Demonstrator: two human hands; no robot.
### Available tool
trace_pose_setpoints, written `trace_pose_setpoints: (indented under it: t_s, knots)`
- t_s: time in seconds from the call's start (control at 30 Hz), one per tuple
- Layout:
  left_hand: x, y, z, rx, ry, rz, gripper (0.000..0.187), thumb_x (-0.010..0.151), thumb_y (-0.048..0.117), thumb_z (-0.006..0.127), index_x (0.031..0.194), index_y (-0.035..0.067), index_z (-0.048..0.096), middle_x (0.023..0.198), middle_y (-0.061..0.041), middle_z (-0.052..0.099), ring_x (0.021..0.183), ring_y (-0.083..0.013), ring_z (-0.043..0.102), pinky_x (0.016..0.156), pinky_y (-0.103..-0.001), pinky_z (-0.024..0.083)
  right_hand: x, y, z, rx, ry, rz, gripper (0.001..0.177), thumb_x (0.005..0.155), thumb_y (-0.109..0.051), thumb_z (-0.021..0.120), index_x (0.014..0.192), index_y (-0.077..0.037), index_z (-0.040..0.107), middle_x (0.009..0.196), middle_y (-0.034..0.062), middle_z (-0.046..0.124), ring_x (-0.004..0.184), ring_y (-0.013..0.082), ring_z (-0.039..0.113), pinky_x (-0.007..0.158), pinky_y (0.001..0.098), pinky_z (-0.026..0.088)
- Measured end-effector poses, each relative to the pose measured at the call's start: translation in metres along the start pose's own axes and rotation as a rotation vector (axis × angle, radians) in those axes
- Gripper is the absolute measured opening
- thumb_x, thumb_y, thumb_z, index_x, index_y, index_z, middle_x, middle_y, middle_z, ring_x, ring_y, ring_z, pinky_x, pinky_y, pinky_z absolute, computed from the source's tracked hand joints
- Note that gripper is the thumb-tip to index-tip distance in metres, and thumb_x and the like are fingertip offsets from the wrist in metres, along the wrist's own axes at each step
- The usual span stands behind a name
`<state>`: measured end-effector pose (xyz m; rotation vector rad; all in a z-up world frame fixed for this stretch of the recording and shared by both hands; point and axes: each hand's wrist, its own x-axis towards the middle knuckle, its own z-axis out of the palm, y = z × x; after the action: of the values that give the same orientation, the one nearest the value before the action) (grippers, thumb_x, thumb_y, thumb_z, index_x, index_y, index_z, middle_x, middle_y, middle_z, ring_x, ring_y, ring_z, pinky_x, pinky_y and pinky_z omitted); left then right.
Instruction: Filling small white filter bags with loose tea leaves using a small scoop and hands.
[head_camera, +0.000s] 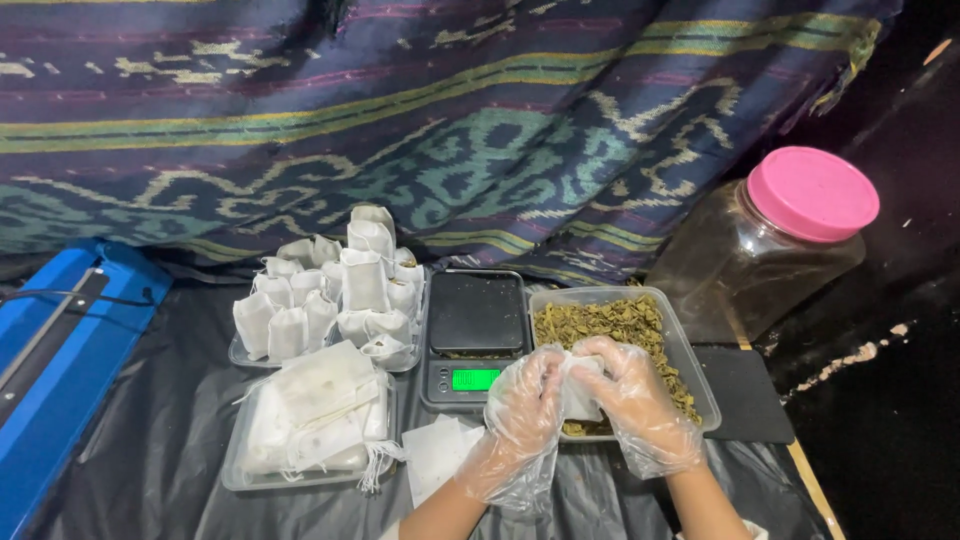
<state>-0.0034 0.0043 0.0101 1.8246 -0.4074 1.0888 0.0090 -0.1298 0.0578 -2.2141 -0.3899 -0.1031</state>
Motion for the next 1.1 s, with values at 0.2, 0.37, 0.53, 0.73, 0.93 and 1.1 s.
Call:
trace_pose_setpoints:
  t_s: [0.2, 0.37, 0.53, 0.73, 0.93, 1.1]
  knots:
    - [-0.003, -0.003, 0.002, -0.059, -0.022, -0.035, 0.018, 0.088, 0.017, 0.041, 0.086, 0.009, 0.057, 0.082, -0.004, 0.065, 0.065, -0.0196, 0.062, 0.057, -0.028, 0.048, -0.001, -0.006, -0.001, 0.03, 0.004, -0.03, 0.02, 0.078, -0.027, 0.055, 0.083, -0.009, 0.064, 0.079, -0.0015, 0.066, 0.071, 0.0106, 0.061, 0.064, 0.026, 0.046]
    - [-0.003, -0.006, 0.002, -0.084, -0.045, -0.045, 0.019, 0.089, 0.018, 0.04, 0.086, 0.01, 0.056, 0.081, -0.004, 0.063, 0.064, -0.021, 0.06, 0.057, -0.03, 0.046, 0.001, 0.007, 0.002, 0.011, 0.014, -0.005, 0.022, 0.076, -0.027, 0.057, 0.087, -0.01, 0.064, 0.083, -0.0008, 0.066, 0.075, 0.0119, 0.061, 0.068, 0.0267, 0.046]
    - [-0.004, -0.003, 0.001, -0.075, -0.05, -0.078, 0.015, 0.083, 0.015, 0.041, 0.085, 0.01, 0.055, 0.081, -0.006, 0.063, 0.063, -0.0229, 0.059, 0.055, -0.032, 0.045, -0.003, 0.017, 0.001, 0.001, -0.088, -0.033, 0.032, 0.07, -0.025, 0.066, 0.098, -0.011, 0.057, 0.088, -0.0012, 0.061, 0.074, 0.0113, 0.057, 0.066, 0.0256, 0.045]
    - [-0.008, -0.003, 0.003, -0.008, -0.02, -0.05, 0.019, 0.088, 0.016, 0.037, 0.086, 0.01, 0.055, 0.078, -0.002, 0.061, 0.059, -0.0183, 0.057, 0.053, -0.028, 0.044, -0.004, 0.02, 0.003, 0.061, -0.113, -0.1, 0.036, 0.071, -0.022, 0.061, 0.105, -0.009, 0.055, 0.091, 0.0008, 0.059, 0.079, 0.0117, 0.057, 0.069, 0.0263, 0.046]
    - [-0.019, -0.018, 0.014, 0.02, -0.077, -0.03, 0.021, 0.09, 0.017, 0.036, 0.092, 0.01, 0.055, 0.089, -0.003, 0.062, 0.071, -0.0195, 0.06, 0.063, -0.029, 0.047, -0.002, 0.022, 0.002, 0.079, -0.11, -0.144, 0.041, 0.073, -0.027, 0.061, 0.109, -0.009, 0.052, 0.101, 0.0033, 0.057, 0.089, 0.0142, 0.056, 0.077, 0.0291, 0.045]
    - [-0.018, -0.021, 0.013, 0.067, -0.078, -0.009, 0.018, 0.085, 0.018, 0.045, 0.095, 0.015, 0.059, 0.077, -0.004, 0.061, 0.072, -0.024, 0.061, 0.065, -0.033, 0.051, 0.002, 0.0, -0.002, 0.247, -0.078, 0.229, 0.041, 0.061, 0.001, 0.072, 0.098, -0.008, 0.059, 0.086, 0.0081, 0.062, 0.079, 0.018, 0.063, 0.07, 0.0329, 0.055]
